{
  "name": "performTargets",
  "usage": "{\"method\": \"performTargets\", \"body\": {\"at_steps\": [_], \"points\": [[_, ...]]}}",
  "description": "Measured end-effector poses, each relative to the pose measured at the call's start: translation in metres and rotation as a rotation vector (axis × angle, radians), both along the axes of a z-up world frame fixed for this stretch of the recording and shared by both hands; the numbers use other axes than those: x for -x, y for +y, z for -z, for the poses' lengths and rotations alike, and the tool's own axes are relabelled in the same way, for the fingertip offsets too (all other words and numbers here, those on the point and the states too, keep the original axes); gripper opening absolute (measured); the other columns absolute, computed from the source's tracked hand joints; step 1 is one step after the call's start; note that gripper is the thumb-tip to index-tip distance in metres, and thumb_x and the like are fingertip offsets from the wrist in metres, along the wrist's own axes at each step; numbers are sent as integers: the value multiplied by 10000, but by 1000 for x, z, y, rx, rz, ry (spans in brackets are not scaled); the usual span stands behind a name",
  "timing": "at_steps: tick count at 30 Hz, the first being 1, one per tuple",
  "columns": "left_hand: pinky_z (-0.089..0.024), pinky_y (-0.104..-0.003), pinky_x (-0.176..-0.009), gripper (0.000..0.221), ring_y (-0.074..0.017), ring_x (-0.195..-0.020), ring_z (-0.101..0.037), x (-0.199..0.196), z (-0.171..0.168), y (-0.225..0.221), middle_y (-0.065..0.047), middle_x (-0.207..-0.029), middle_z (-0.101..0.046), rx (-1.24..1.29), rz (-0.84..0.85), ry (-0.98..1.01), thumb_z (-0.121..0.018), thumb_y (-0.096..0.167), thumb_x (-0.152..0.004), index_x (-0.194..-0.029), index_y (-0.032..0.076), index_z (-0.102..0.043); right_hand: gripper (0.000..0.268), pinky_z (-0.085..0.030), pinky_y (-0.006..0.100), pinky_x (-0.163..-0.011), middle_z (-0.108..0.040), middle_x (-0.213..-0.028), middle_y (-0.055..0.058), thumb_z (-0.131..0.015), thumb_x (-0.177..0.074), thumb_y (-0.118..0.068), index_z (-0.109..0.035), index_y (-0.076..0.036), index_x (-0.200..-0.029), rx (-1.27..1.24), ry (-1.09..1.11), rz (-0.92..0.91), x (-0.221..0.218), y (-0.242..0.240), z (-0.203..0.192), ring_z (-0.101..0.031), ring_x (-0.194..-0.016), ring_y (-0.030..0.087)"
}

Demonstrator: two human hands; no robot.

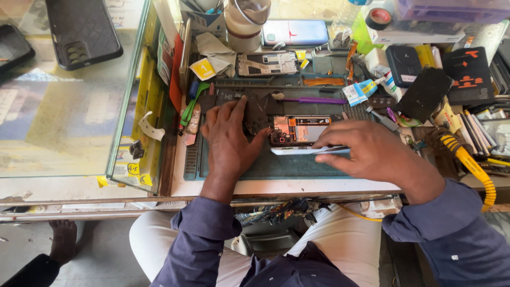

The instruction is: The person is repairing a white smartphone on a cluttered workbench. They use a screwdriver to remove screws from the internal frame, detach a black component, and then reassemble the device by placing the component back and securing it with screws.

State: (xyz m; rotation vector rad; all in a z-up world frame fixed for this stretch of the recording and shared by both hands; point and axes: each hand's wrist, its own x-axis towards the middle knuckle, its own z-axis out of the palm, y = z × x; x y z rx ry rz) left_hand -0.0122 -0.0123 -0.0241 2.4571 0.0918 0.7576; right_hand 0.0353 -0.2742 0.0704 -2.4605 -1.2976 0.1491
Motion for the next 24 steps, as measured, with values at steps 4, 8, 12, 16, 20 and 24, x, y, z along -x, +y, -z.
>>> {"method": "performTargets", "body": {"at_steps": [4,8,12,16,20,24], "points": [[-332,-529,-996,821,-346,-1254,-478,5,-4,1,-100,-1325,-611,9,12,6,-891,375,-704,-1408,82,-588,303,-563,411,-770,-735,-975,62,-765,-819,-352,-763,-111,-1002,100,66,-73,-2,3,5,-709,-918,300],[-314,-535,-995,803,-344,-1262,-467,8,-5,1,-101,-1306,-601,-32,4,5,-887,370,-711,-1399,84,-588,422,-550,419,-746,-720,-1061,51,-806,-718,-383,-761,-132,-1055,136,56,-41,10,1,13,-698,-952,299],[-295,-542,-1005,786,-346,-1275,-456,8,-4,1,-96,-1293,-596,-63,-1,36,-885,357,-708,-1389,96,-591,466,-557,411,-757,-714,-1001,57,-838,-705,-430,-751,-95,-1018,65,100,-69,13,-1,21,-702,-945,301],[-292,-541,-1008,789,-345,-1290,-447,7,-5,2,-97,-1309,-592,-51,6,58,-886,359,-712,-1399,108,-588,300,-571,383,-732,-731,-948,48,-800,-800,-359,-774,-114,-970,-72,119,-24,3,0,28,-724,-867,271],[-282,-548,-1009,805,-347,-1300,-436,6,-3,1,-104,-1329,-586,-50,-10,68,-892,363,-700,-1401,112,-587,229,-561,393,-693,-732,-886,54,-787,-830,-294,-780,-99,-949,-142,54,66,-7,6,36,-721,-802,283],[-275,-555,-1002,807,-353,-1307,-429,6,-3,2,-104,-1344,-582,-47,-8,69,-896,360,-699,-1401,111,-584,215,-556,421,-688,-726,-879,60,-793,-812,-296,-778,-104,-907,-100,1,-13,-11,16,42,-711,-805,306]]}}
